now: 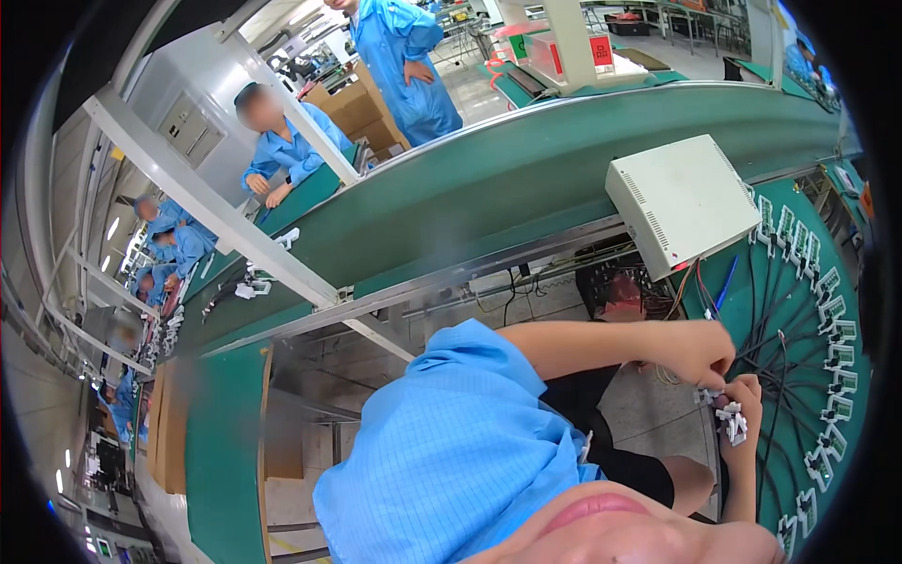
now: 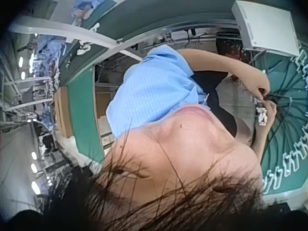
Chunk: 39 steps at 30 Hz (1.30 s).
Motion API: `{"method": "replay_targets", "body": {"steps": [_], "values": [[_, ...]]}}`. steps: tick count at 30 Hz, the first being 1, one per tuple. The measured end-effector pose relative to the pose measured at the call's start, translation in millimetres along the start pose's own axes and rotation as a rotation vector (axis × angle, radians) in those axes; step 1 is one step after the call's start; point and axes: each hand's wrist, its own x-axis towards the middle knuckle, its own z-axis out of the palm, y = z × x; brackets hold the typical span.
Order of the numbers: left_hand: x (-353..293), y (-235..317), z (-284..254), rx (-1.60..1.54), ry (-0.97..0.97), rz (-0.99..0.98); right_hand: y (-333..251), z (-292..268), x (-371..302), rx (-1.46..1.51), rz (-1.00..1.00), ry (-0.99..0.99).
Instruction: Connecting and organizing wiring harnesses for a series of small printed circuit boards on a factory workbench.
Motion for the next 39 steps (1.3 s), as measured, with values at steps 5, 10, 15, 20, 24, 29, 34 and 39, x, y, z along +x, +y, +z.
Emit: {"method": "replay_targets", "body": {"steps": [5, 10, 15, 20, 24, 29, 34, 39], "values": [[-12.7, -12.0, 27.6, -0.03, 0.099, 0.069, -5.4, -2.3, 4.7, 0.03, -0.016, -0.041], [-11.6, -4.8, 22.5, -0.117, 0.221, -0.014, -3.2, -4.0, 5.8, 0.056, -0.008, 0.027], [-12.5, -14.6, 17.6, -0.003, 0.327, -0.048, 9.8, -4.7, 7.7, 0.134, -0.102, 0.189], [-18.6, -2.8, 2.7, -0.017, 0.23, -0.233, -9.1, -11.5, 8.6, -0.053, -0.056, 0.16], [-32.4, 12.6, 3.7, -0.287, 0.27, -0.181, -10.5, -8.8, 11.1, 0.082, -0.008, 0.051], [-3.8, 24.4, 19.7, -0.276, 0.191, -0.148, 3.9, -6.1, -1.8, 0.066, -0.031, 0.051], [8.6, 18.4, 15.7, -0.385, 0.035, -0.22, 6.7, -4.7, 2.4, 0.019, -0.082, -0.02], [14.5, -4.1, 15.9, -0.598, 0.107, -0.423, -1.4, -0.4, -2.7, 0.014, 0.046, 0.116]]}}
